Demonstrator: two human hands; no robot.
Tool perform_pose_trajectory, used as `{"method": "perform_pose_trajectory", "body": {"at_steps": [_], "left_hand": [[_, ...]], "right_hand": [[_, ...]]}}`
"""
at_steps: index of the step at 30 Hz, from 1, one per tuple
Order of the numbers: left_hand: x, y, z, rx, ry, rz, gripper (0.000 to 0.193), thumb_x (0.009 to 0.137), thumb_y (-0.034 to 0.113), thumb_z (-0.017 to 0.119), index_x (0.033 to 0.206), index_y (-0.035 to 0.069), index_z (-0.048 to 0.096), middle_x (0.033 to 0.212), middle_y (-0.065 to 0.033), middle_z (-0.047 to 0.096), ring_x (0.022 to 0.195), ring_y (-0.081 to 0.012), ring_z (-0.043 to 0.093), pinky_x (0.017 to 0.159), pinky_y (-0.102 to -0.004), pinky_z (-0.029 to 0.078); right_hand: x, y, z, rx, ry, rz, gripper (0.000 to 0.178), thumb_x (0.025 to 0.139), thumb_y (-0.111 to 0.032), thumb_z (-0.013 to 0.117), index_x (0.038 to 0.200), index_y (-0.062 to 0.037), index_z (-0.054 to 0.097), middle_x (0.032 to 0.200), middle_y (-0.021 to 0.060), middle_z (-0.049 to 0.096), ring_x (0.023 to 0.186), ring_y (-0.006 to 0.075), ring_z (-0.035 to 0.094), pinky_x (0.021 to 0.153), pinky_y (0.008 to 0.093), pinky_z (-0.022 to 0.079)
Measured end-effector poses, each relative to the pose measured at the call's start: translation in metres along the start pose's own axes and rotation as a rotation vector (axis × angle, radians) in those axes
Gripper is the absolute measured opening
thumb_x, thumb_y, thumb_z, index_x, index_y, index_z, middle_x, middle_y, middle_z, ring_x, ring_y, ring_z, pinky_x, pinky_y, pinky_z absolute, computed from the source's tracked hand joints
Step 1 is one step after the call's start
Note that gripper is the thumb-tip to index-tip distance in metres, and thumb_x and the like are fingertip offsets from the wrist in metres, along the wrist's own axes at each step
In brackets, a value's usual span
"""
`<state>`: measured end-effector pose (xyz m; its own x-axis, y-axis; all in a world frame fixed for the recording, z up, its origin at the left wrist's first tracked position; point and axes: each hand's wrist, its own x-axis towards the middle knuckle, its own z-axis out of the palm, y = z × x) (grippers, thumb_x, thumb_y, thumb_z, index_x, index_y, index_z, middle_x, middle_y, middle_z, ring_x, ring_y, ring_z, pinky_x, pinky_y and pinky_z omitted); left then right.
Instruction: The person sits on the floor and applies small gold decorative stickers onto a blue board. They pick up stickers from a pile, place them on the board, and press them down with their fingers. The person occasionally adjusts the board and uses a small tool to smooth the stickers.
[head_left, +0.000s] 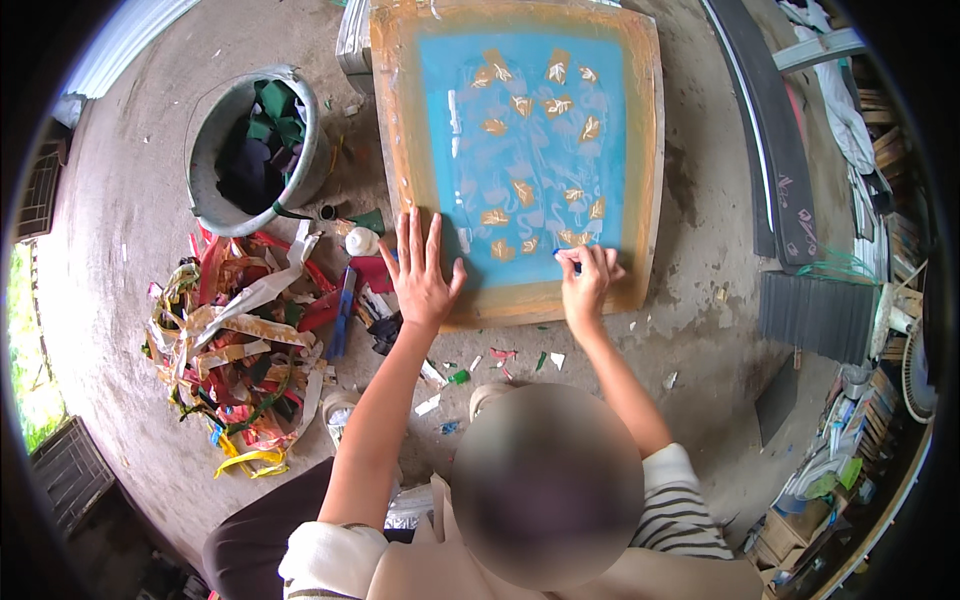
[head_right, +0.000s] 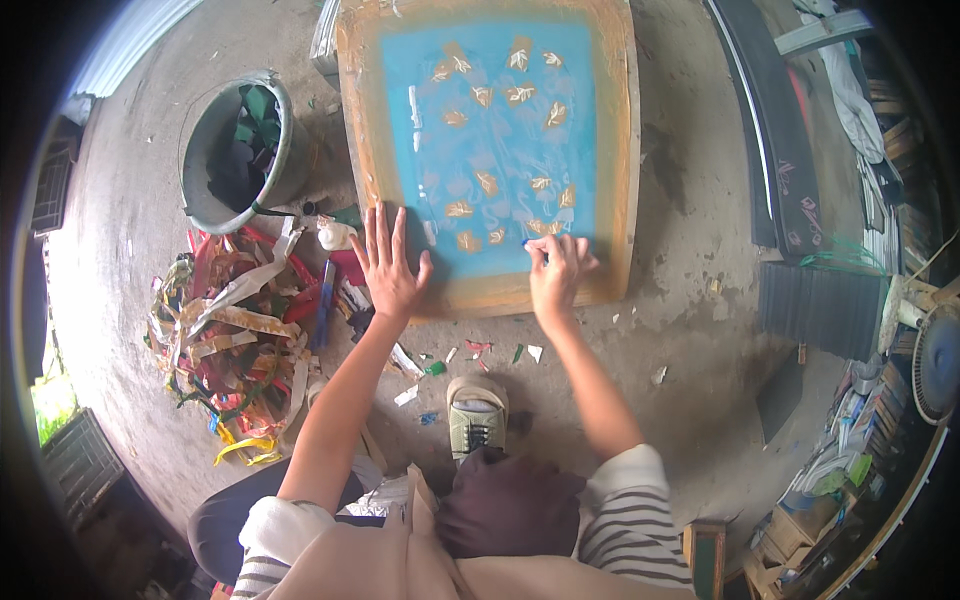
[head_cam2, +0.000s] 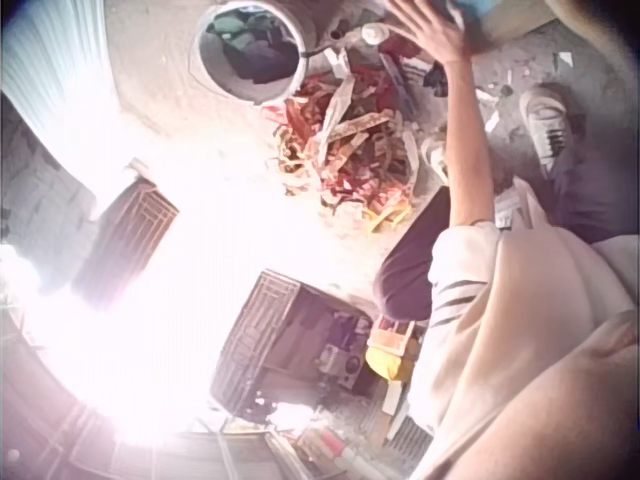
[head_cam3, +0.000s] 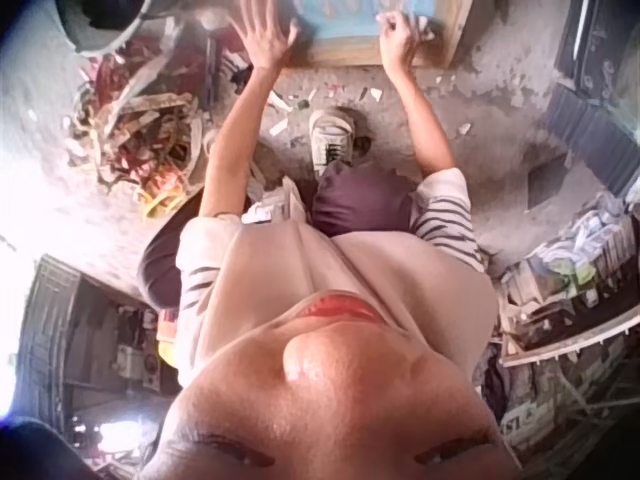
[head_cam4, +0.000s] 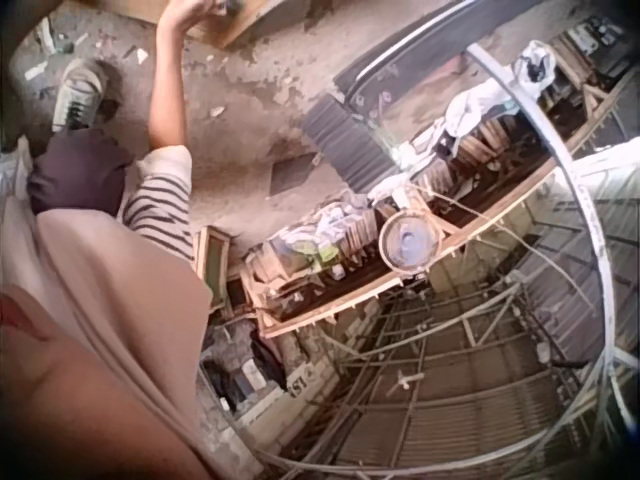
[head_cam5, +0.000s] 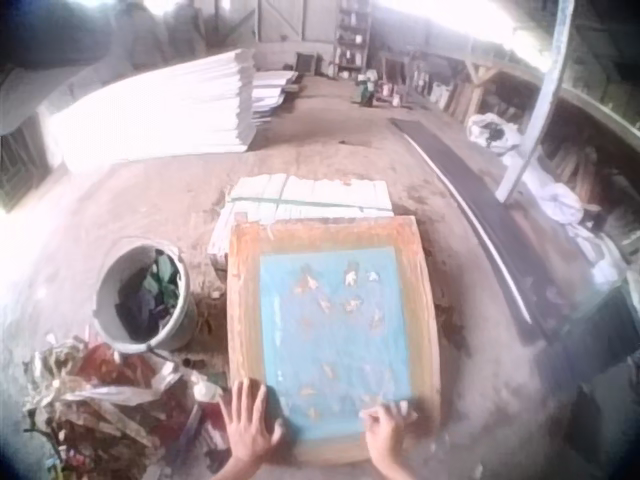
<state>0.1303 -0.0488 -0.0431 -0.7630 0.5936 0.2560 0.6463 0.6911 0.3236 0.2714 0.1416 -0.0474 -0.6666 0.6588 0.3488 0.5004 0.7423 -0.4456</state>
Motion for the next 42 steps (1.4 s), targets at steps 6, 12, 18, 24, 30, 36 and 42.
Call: {"method": "perform_pose_trajectory", "body": {"at_steps": [6, 12, 18, 24, 30, 36, 42], "left_hand": [[0.002, 0.002, -0.003, -0.019, -0.009, 0.004, 0.073, 0.078, 0.028, 0.059, 0.144, 0.012, 0.034, 0.152, -0.0151, 0.025, 0.143, -0.0313, 0.018, 0.114, -0.0561, 0.009], [0.0, 0.001, 0.0, -0.041, 0.001, -0.008, 0.074, 0.078, 0.027, 0.06, 0.145, 0.013, 0.032, 0.153, -0.0148, 0.024, 0.143, -0.0323, 0.018, 0.114, -0.0559, 0.009], [0.005, 0.0, 0.005, -0.019, 0.037, -0.012, 0.072, 0.079, 0.032, 0.06, 0.144, 0.016, 0.034, 0.153, -0.0124, 0.024, 0.143, -0.0291, 0.019, 0.114, -0.0565, 0.008], [-0.002, 0.002, 0.0, -0.033, 0.009, -0.013, 0.072, 0.078, 0.029, 0.06, 0.144, 0.015, 0.034, 0.153, -0.0127, 0.025, 0.143, -0.0303, 0.019, 0.114, -0.0559, 0.01], [0.002, 0.0, 0.0, -0.08, 0.033, -0.016, 0.071, 0.077, 0.03, 0.062, 0.143, 0.016, 0.038, 0.152, -0.0125, 0.027, 0.143, -0.0293, 0.021, 0.114, -0.0563, 0.012], [0.0, 0.0, -0.002, -0.079, 0.014, -0.017, 0.072, 0.077, 0.027, 0.062, 0.142, 0.014, 0.036, 0.151, -0.0142, 0.028, 0.143, -0.031, 0.021, 0.113, -0.0563, 0.013], [0.0, 0.0, -0.001, -0.105, 0.026, -0.007, 0.071, 0.076, 0.026, 0.063, 0.142, 0.015, 0.037, 0.151, -0.0141, 0.028, 0.142, -0.0321, 0.021, 0.113, -0.0561, 0.013]], "right_hand": [[0.049, 0.008, 0.008, 0.198, 0.251, 0.227, 0.012, 0.08, -0.009, 0.07, 0.078, -0.0169, 0.06, 0.077, -0.0042, 0.06, 0.094, 0.0212, 0.054, 0.083, 0.0459, 0.034], [0.026, -0.018, 0.013, 0.001, 0.043, 0.009, 0.011, 0.077, -0.017, 0.071, 0.076, -0.0194, 0.061, 0.076, -0.0061, 0.057, 0.087, 0.0189, 0.052, 0.079, 0.0393, 0.031], [0.013, -0.016, 0.007, 0.026, -0.025, -0.01, 0.011, 0.076, -0.017, 0.071, 0.075, -0.0169, 0.06, 0.077, -0.0059, 0.057, 0.083, 0.0201, 0.05, 0.075, 0.0389, 0.031], [0.005, -0.025, 0.002, 0.02, -0.063, 0.06, 0.013, 0.074, -0.013, 0.073, 0.076, -0.0163, 0.06, 0.076, -0.0057, 0.057, 0.085, 0.0196, 0.05, 0.075, 0.0392, 0.032], [0.01, -0.025, 0.011, 0.027, -0.002, 0.06, 0.013, 0.076, -0.015, 0.072, 0.076, -0.0164, 0.059, 0.077, -0.0054, 0.058, 0.083, 0.0195, 0.051, 0.076, 0.0403, 0.032], [0.015, -0.031, 0.012, 0.018, -0.015, 0.117, 0.016, 0.075, -0.015, 0.074, 0.074, -0.0174, 0.059, 0.076, -0.0091, 0.058, 0.083, 0.0163, 0.051, 0.077, 0.0385, 0.031], [0.038, -0.039, 0.015, 0.023, 0.015, 0.11, 0.013, 0.077, -0.016, 0.073, 0.075, -0.0162, 0.059, 0.076, -0.0051, 0.057, 0.083, 0.0175, 0.051, 0.077, 0.0381, 0.031]]}}
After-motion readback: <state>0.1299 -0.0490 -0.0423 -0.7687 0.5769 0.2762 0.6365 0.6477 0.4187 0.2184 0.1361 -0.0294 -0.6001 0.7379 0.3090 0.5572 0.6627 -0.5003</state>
